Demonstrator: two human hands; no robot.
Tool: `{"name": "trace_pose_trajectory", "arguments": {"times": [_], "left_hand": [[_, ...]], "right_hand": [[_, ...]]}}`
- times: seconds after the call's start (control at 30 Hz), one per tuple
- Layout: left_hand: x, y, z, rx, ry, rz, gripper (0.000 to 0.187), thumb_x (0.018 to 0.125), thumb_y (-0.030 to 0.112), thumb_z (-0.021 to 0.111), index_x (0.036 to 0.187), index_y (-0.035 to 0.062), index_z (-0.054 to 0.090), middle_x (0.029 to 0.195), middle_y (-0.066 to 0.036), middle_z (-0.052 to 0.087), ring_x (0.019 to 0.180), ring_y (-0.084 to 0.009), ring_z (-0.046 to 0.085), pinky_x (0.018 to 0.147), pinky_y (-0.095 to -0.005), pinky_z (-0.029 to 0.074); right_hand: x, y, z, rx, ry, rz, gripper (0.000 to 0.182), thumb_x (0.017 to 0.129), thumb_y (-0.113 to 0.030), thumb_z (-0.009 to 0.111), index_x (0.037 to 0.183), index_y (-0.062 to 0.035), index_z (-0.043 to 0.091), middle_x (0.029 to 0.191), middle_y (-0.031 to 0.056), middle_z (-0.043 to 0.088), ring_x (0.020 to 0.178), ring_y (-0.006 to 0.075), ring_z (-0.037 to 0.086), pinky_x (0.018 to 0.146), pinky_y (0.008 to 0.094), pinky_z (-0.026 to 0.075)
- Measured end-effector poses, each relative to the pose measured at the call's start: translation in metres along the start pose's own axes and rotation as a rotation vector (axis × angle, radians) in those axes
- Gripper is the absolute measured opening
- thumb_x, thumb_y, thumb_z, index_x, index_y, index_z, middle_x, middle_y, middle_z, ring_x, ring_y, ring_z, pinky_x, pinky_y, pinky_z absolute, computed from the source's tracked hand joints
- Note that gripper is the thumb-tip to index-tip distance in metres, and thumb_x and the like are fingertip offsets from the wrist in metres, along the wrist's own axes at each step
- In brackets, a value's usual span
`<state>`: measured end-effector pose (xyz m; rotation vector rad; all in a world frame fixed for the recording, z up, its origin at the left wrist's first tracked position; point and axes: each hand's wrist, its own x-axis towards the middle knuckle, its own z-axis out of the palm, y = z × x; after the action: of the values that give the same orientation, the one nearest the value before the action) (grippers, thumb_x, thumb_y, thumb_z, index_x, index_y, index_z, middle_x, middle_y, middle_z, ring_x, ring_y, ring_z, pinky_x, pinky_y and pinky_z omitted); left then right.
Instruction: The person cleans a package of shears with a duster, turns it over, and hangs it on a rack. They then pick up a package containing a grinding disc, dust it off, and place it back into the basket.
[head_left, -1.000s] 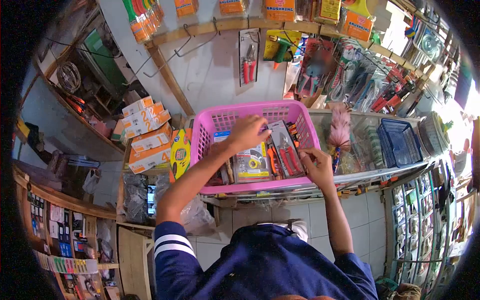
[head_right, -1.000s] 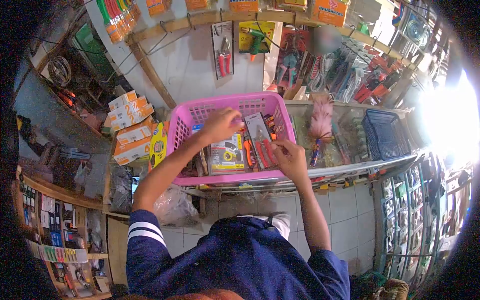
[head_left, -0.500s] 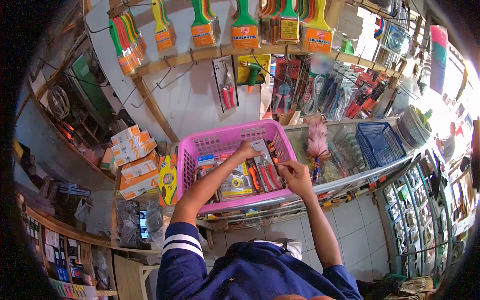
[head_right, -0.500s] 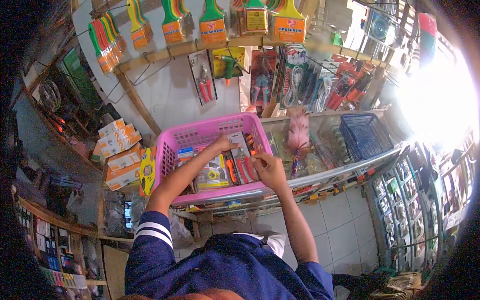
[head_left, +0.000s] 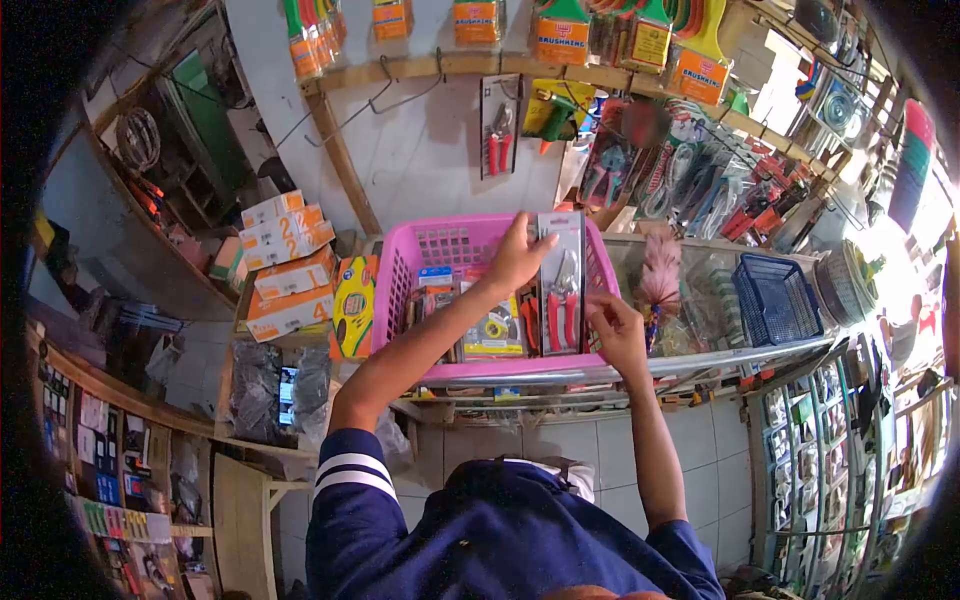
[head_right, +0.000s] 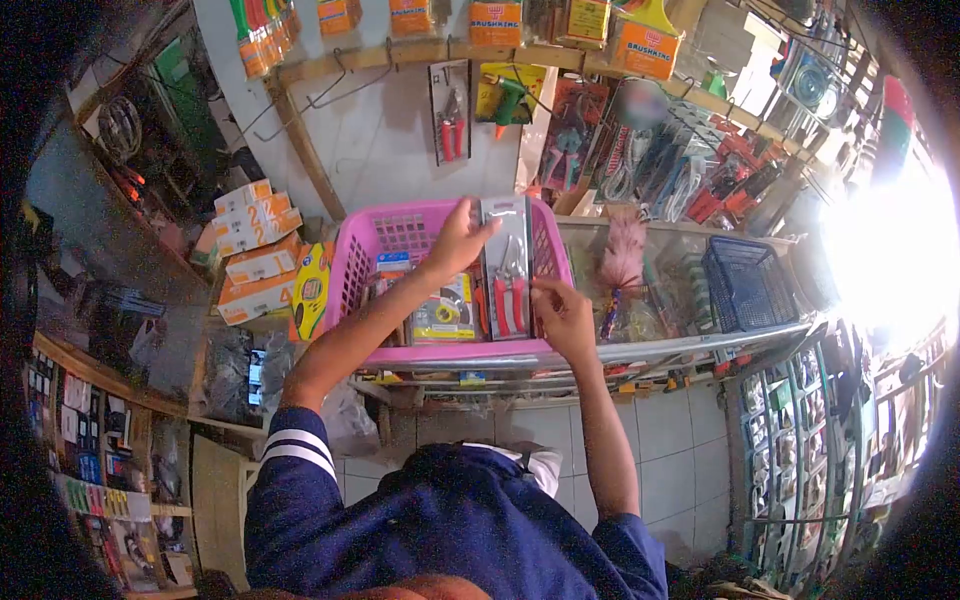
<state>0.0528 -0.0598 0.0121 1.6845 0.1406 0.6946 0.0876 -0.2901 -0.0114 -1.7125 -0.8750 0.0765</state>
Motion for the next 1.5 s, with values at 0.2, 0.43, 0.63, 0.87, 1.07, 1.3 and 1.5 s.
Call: {"name": "trace_pose_trajectory", "arguments": {"times": [0.2,0.43,0.63,0.87,1.07,1.3,1.5], "left_hand": [[-0.029,0.082,-0.022,-0.510,0.226,0.007,0.025,0.092,0.014,0.065,0.109,0.0044,0.048,0.088,-0.005,0.067,0.072,-0.0071,0.058,0.062,-0.0241,0.046],[-0.067,0.082,-0.031,-0.654,0.245,-0.039,0.031,0.101,0.031,0.051,0.117,0.0045,0.054,0.105,-0.010,0.066,0.092,-0.0140,0.065,0.080,-0.0313,0.053],[-0.124,0.097,-0.015,-0.956,-0.118,-0.352,0.085,0.094,0.068,0.018,0.138,-0.0002,0.041,0.126,-0.021,0.058,0.115,-0.0301,0.059,0.100,-0.0438,0.047],[-0.126,0.056,-0.039,-1.216,0.019,-0.351,0.099,0.082,0.083,0.021,0.132,0.0016,0.045,0.117,-0.022,0.060,0.102,-0.0368,0.063,0.087,-0.0537,0.052],[-0.133,0.046,-0.040,-1.157,0.121,-0.264,0.092,0.083,0.081,0.021,0.127,0.0049,0.050,0.107,-0.019,0.064,0.088,-0.0336,0.067,0.075,-0.0449,0.057],[-0.128,0.045,-0.036,-1.159,0.139,-0.344,0.082,0.090,0.075,0.026,0.125,0.0049,0.051,0.105,-0.018,0.065,0.085,-0.0314,0.067,0.075,-0.0427,0.057],[-0.128,0.038,-0.038,-1.232,0.136,-0.341,0.078,0.091,0.071,0.032,0.131,0.0064,0.049,0.113,-0.020,0.064,0.092,-0.0334,0.067,0.079,-0.0429,0.056]], "right_hand": [[-0.007,-0.016,0.001,0.192,-0.070,-0.034,0.038,0.089,-0.022,0.067,0.120,-0.0011,0.056,0.087,0.0006,0.060,0.079,0.0086,0.054,0.070,0.0244,0.044],[-0.033,-0.068,0.026,0.432,-0.250,0.146,0.016,0.096,-0.018,0.060,0.094,-0.0019,0.060,0.073,-0.0059,0.052,0.065,0.0012,0.041,0.056,0.0202,0.031],[-0.031,-0.078,0.047,0.475,-0.257,0.130,0.015,0.096,-0.016,0.060,0.094,-0.0011,0.060,0.071,-0.0075,0.050,0.063,0.0008,0.038,0.055,0.0206,0.030],[-0.020,-0.068,0.005,0.129,0.063,-0.051,0.035,0.093,-0.007,0.060,0.127,-0.0061,0.055,0.075,-0.0002,0.062,0.063,0.0035,0.052,0.055,0.0181,0.039],[-0.001,0.092,-0.075,-0.104,0.448,0.148,0.049,0.092,-0.025,0.064,0.134,-0.0055,0.048,0.101,0.0133,0.061,0.091,0.0212,0.062,0.072,0.0338,0.051],[-0.026,0.176,-0.053,-1.049,0.394,0.276,0.057,0.086,-0.041,0.064,0.133,-0.0107,0.050,0.118,0.0193,0.058,0.106,0.0411,0.056,0.095,0.0516,0.039],[-0.042,0.166,-0.081,0.131,0.389,0.375,0.039,0.093,-0.021,0.061,0.128,-0.0054,0.054,0.095,0.0058,0.057,0.083,0.0193,0.054,0.075,0.0306,0.042]]}}
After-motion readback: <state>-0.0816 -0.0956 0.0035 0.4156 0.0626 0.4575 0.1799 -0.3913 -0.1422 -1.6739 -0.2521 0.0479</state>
